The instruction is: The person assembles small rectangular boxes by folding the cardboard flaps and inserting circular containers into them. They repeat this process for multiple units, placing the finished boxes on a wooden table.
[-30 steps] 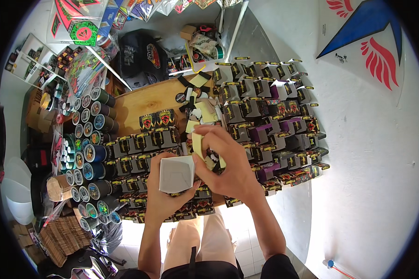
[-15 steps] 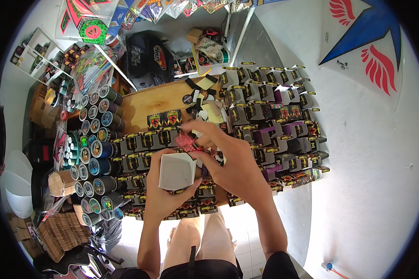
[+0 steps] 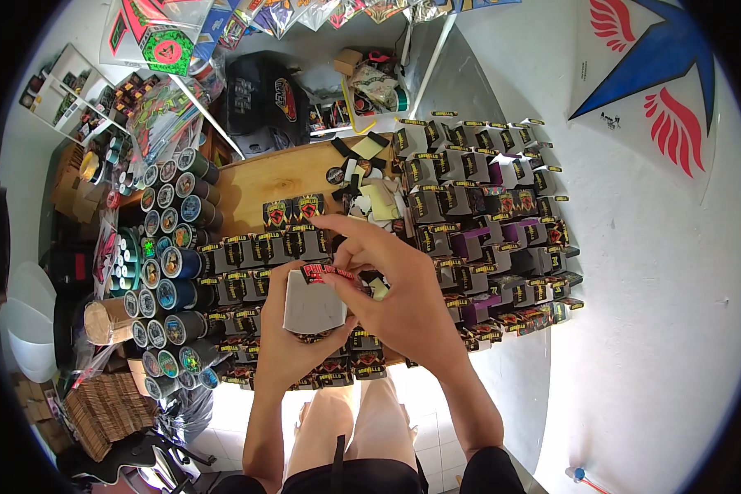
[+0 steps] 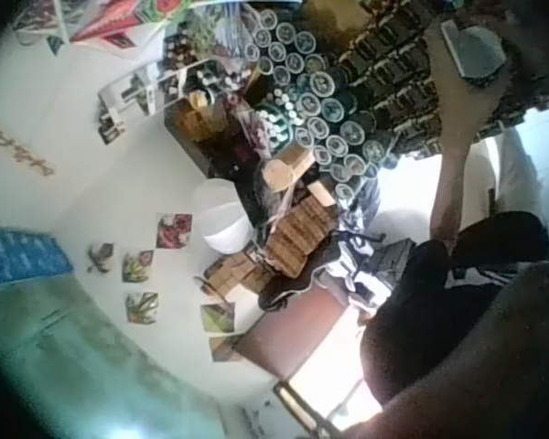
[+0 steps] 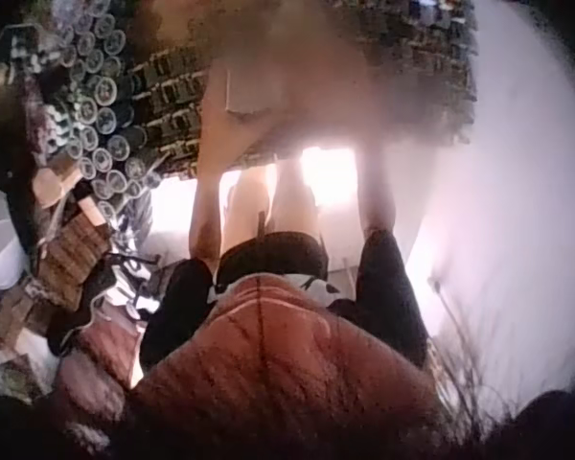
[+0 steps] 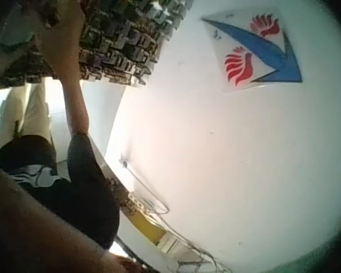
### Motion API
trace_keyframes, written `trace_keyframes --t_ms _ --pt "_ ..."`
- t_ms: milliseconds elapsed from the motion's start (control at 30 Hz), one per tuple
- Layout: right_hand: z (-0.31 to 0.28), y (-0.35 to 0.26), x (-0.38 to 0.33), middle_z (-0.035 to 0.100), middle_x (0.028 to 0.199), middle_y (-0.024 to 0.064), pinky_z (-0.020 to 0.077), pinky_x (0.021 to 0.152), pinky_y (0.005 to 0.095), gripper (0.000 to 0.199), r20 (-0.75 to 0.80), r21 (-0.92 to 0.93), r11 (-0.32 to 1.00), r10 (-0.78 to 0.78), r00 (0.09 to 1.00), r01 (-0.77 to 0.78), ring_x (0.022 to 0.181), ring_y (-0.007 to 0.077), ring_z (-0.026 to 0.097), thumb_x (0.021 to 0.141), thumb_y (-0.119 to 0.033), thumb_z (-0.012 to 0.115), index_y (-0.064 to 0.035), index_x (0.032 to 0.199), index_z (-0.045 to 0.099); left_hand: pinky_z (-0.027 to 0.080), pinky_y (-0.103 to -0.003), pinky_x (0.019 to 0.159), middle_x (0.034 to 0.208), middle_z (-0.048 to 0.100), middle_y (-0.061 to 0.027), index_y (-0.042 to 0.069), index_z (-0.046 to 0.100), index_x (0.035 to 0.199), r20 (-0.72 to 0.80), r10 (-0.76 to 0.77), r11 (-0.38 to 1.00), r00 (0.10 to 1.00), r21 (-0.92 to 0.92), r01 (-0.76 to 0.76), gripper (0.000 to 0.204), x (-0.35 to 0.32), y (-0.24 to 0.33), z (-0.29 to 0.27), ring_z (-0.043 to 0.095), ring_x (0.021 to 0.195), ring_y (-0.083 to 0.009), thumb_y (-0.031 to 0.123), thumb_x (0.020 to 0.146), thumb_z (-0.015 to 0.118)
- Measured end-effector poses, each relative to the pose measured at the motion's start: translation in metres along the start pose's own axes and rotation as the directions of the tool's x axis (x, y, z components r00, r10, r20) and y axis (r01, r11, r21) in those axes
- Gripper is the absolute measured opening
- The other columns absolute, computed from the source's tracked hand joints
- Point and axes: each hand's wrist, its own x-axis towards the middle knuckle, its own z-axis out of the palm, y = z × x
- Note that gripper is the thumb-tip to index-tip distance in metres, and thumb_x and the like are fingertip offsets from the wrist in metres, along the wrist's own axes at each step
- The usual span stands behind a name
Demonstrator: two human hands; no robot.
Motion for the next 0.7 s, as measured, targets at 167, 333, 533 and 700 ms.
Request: trace_keyframes --t_ms 167,333,533,700 --pt "-0.003 0.006 0.002 0.078 0.095 0.0052 0.0498 0.087 0.0372 0.02 0.04 -0.38 0.905 -0.189 0.981 0.19 0.086 0.0203 0.069 0.084 -0.005 0.084 -0.0095 0.104 0.084 0.058 -0.037 0.092 0.118 0.07 -0.0123 0.005 0.049 0.139 0.005 0.055 0.998 0.998 0.019 -0.055 0.08 0.003 0.0 0.003 0.072 0.107 -0.0227 0.01 0.074 0.095" --pt "-0.003 -0.001 0.001 0.078 0.092 0.0019 0.042 0.091 0.0371 0.014 0.0 -0.447 0.892 -0.072 0.997 0.064 0.087 0.0202 0.064 0.082 -0.015 0.088 -0.013 0.096 0.085 0.058 -0.041 0.09 0.115 0.069 -0.0144 0.005 0.053 0.135 0.002 0.033 0.999 0.999 -0.021 -0.033 0.078 0.004 -0.002 0.006 0.073 0.105 -0.0286 0.013 0.072 0.097" --pt "0.002 0.0 0.003 0.077 0.082 -0.0019 0.0388 0.087 0.0356 0.01 -0.033 -0.441 0.897 -0.066 0.997 0.045 0.089 0.0196 0.057 0.083 -0.019 0.088 -0.0153 0.092 0.085 0.057 -0.036 0.094 0.12 0.07 -0.0125 0.005 0.05 0.136 0.005 0.01 1.0 1.0 0.012 -0.01 0.078 0.003 0.002 0.003 0.07 0.109 -0.0197 0.008 0.073 0.095" --pt "0.003 -0.01 0.002 0.079 0.087 0.0 0.0399 0.083 0.0352 0.011 -0.03 -0.438 0.899 0.01 0.999 -0.023 0.078 0.0174 0.055 0.084 -0.019 0.088 -0.0134 0.093 0.086 0.058 -0.039 0.089 0.116 0.069 -0.0141 0.005 0.052 0.134 -0.013 0.017 1.0 1.0 -0.013 -0.017 0.075 0.003 -0.001 0.002 0.072 0.104 -0.0258 0.012 0.073 0.096"
